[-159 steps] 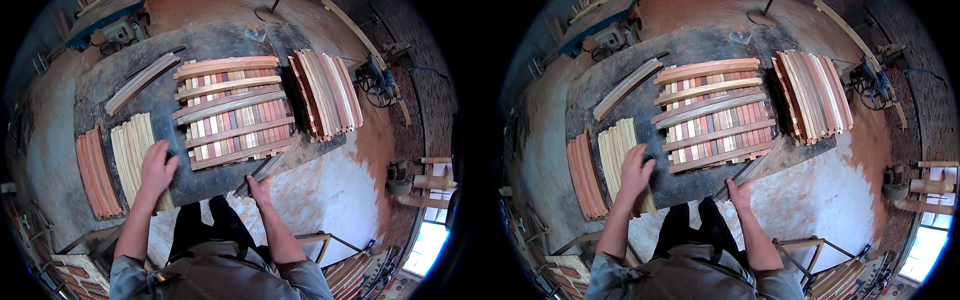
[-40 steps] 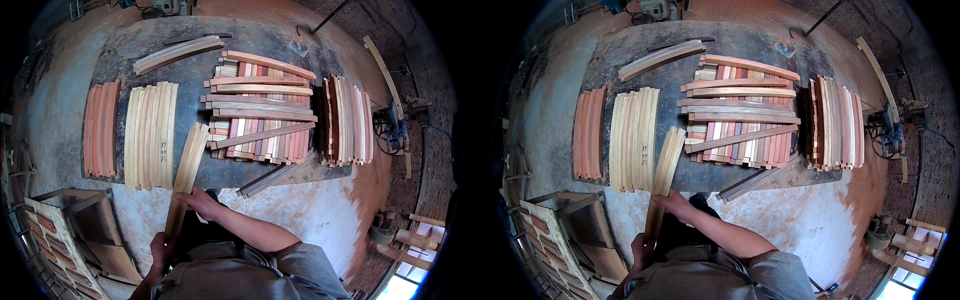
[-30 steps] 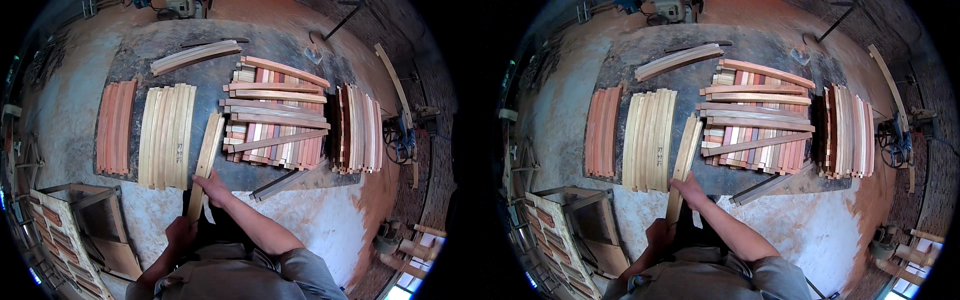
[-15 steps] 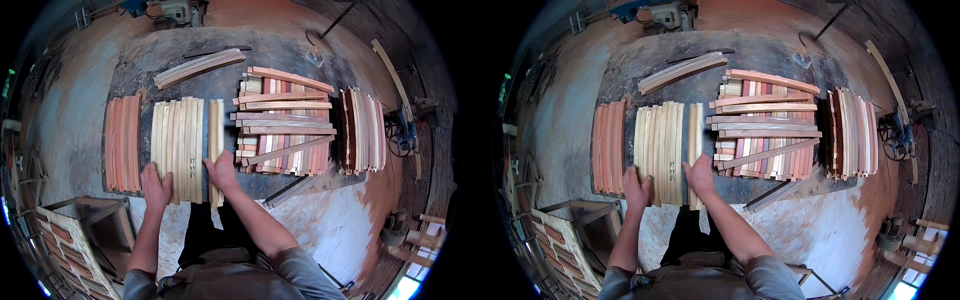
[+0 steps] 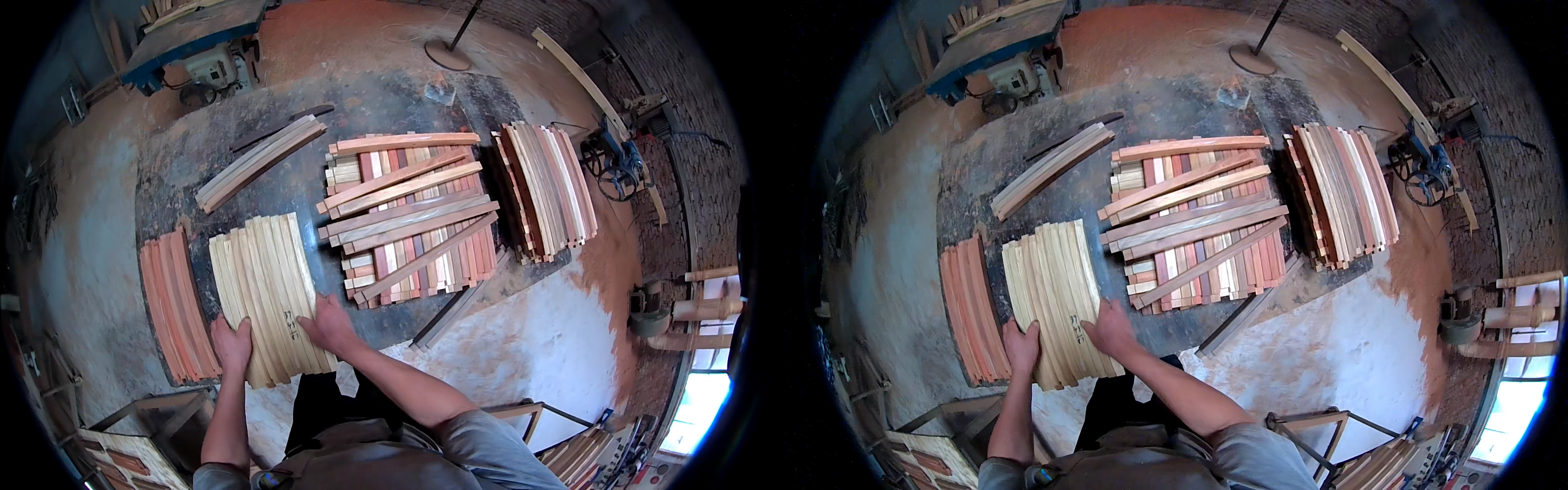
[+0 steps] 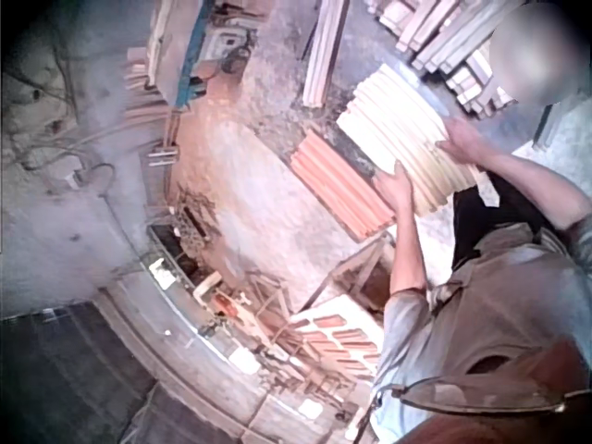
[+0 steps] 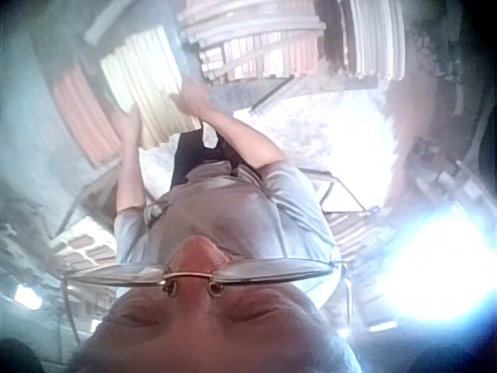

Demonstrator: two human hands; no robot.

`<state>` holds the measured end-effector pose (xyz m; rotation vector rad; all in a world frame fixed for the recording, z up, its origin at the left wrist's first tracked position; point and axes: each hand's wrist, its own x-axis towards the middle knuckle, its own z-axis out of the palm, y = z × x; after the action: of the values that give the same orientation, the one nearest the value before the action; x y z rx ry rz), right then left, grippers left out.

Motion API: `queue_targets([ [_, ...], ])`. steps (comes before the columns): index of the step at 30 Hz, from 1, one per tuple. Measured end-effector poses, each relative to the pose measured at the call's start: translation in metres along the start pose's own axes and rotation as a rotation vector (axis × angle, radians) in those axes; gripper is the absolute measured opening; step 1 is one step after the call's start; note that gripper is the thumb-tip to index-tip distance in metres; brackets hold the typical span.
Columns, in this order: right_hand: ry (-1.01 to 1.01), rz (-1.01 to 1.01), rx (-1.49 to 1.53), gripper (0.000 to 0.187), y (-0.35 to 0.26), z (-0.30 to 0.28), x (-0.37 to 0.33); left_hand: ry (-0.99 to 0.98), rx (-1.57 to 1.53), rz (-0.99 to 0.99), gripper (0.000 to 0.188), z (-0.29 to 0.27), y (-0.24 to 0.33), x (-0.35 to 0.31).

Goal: The person sorts and stacks various wooden planks on a workbench. They pick up planks, inspect them, and arrange them into neat piles by color and size.

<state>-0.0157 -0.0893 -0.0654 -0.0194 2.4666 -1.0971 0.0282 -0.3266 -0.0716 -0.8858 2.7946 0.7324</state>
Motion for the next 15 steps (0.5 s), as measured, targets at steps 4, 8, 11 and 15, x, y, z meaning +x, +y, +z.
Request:
queue_targets([
  [4, -0.05, -0.05, 0.097, 0.054, 0.004, -0.019, -0.018, -0.107, -0.062, -0.031, 0.071, -0.009, 0.006, 0.002],
  [8, -0.113, 0.016, 0.256, 0.049, 0.014, -0.063, -0.067, 0.112, -0.019, 0.093, 0.067, -0.001, 0.016, 0.005],
  [11, 0.012, 0.053, 0.458, 0.045, 0.062, -0.09, -0.109, 0.144, -0.009, 0.264, 0.058, -0.012, 0.058, 0.0],
  [15, 0.339, 0.295, 0.455, 0.036, 0.13, -0.141, -0.141, 0.063, -0.336, 0.366, 0.049, -0.005, 0.115, 0.006],
])
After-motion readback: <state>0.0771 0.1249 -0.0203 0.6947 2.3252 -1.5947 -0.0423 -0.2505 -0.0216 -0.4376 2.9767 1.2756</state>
